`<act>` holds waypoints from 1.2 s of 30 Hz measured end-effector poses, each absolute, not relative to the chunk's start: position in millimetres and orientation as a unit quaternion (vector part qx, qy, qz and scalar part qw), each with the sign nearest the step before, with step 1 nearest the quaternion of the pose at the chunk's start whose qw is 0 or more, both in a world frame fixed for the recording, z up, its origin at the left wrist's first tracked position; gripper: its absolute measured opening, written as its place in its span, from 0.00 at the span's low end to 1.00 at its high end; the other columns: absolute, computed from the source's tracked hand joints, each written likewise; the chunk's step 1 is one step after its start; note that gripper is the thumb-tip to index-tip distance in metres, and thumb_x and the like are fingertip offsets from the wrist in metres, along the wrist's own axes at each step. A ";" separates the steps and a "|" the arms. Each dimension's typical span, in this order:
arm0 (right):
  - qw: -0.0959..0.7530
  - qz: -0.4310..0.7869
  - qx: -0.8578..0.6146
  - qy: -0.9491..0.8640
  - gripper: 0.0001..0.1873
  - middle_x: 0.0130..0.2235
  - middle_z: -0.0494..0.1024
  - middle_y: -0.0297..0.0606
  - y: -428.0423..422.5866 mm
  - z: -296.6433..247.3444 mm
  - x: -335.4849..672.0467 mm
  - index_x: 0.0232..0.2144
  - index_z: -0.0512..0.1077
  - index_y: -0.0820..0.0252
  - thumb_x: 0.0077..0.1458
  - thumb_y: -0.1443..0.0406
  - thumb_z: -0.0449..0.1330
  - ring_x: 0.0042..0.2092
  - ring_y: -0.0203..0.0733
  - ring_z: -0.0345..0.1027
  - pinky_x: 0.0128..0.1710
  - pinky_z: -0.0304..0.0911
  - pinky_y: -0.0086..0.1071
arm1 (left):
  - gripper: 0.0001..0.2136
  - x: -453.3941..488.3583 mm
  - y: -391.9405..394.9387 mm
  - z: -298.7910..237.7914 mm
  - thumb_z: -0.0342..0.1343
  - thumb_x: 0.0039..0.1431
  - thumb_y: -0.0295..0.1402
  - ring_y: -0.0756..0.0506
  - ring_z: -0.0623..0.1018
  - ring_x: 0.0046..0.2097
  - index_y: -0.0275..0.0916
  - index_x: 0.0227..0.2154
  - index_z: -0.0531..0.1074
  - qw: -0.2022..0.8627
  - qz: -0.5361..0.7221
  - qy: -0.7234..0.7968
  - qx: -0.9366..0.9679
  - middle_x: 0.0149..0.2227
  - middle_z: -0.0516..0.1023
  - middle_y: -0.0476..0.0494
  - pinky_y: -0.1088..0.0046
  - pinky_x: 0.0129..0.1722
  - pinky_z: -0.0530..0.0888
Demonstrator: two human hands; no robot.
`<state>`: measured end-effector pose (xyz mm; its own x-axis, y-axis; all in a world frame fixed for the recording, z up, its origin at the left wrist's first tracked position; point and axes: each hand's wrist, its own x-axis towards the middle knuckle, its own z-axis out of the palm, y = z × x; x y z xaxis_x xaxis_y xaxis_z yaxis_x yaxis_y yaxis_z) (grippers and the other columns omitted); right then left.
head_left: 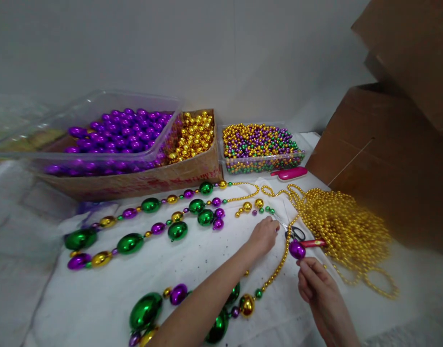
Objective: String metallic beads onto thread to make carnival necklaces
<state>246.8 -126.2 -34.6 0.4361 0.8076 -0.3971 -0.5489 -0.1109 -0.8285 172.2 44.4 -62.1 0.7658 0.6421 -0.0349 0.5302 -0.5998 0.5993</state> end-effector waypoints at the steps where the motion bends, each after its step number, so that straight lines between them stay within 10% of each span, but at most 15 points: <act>1: 0.658 0.517 -0.534 -0.122 0.11 0.18 0.59 0.25 -124.8 -35.1 247.0 0.32 0.69 0.58 0.52 0.57 0.63 0.19 0.27 0.45 0.17 0.43 0.22 | 0.07 169.8 45.8 -62.1 0.47 0.58 0.26 0.45 0.71 0.41 0.38 0.34 0.70 0.300 0.089 0.329 0.891 0.37 0.69 0.43 0.69 0.43 0.67; 15: 0.653 0.514 -0.540 -0.136 0.12 0.18 0.59 0.25 -123.9 -29.7 245.3 0.32 0.69 0.59 0.52 0.56 0.62 0.20 0.28 0.45 0.17 0.43 0.22 | 0.09 197.0 78.9 -51.7 0.50 0.54 0.20 0.40 0.67 0.51 0.37 0.35 0.71 0.441 0.163 0.378 0.798 0.47 0.67 0.38 0.59 0.53 0.61; 25: 0.541 0.515 -0.622 -0.234 0.17 0.15 0.58 0.24 -124.5 -34.2 235.0 0.32 0.68 0.61 0.53 0.52 0.59 0.18 0.28 0.45 0.16 0.40 0.24 | 0.09 109.4 78.7 -29.8 0.49 0.61 0.32 0.52 0.75 0.32 0.36 0.38 0.72 0.755 0.289 0.381 0.449 0.37 0.75 0.41 0.73 0.37 0.73; 36: 0.484 0.493 -0.659 -0.297 0.20 0.16 0.57 0.25 -118.6 -25.3 218.4 0.29 0.69 0.61 0.50 0.49 0.59 0.19 0.30 0.48 0.17 0.41 0.25 | 0.05 67.6 60.3 -29.0 0.55 0.58 0.29 0.51 0.76 0.29 0.33 0.34 0.73 0.818 0.366 0.370 0.244 0.33 0.77 0.41 0.75 0.32 0.73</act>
